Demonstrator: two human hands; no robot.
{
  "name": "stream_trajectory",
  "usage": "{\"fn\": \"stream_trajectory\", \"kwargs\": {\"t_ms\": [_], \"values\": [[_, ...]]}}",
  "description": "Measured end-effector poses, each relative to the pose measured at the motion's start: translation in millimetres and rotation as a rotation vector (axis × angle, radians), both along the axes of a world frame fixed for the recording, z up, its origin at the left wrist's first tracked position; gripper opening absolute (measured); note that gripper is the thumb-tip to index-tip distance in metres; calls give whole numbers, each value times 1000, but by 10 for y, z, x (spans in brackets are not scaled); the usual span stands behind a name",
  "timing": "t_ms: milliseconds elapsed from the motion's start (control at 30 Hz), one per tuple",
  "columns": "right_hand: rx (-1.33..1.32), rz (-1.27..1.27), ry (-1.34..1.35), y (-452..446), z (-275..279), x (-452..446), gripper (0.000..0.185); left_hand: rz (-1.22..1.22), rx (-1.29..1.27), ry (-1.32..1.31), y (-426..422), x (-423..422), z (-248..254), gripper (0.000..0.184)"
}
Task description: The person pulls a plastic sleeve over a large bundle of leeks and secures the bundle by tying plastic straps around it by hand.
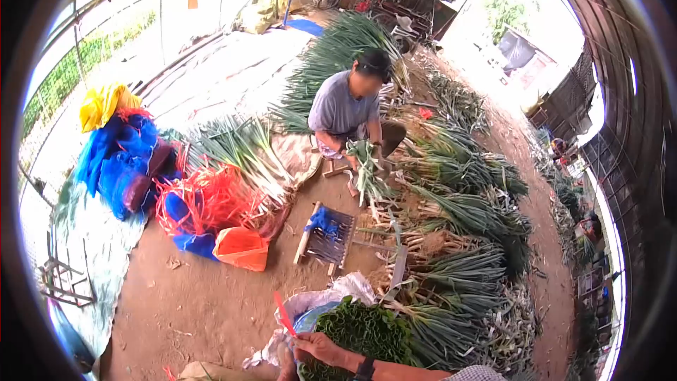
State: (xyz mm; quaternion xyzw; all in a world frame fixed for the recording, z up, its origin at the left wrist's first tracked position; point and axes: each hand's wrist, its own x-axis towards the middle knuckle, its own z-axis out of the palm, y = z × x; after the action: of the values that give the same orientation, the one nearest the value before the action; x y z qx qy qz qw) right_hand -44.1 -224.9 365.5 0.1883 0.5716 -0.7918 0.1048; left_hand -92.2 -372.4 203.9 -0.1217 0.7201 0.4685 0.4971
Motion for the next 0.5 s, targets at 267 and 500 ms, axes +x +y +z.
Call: {"fn": "stream_trajectory", "kwargs": {"t_ms": [267, 500], "values": [[-10, -89, -220, -39, 237, -274, 28, 191, 37, -189, -229, 550, -115, 71], [-132, -322, -262, 48, 338, -435, 20, 255, 248, -304, -544, 1240, 580, 61]]}}
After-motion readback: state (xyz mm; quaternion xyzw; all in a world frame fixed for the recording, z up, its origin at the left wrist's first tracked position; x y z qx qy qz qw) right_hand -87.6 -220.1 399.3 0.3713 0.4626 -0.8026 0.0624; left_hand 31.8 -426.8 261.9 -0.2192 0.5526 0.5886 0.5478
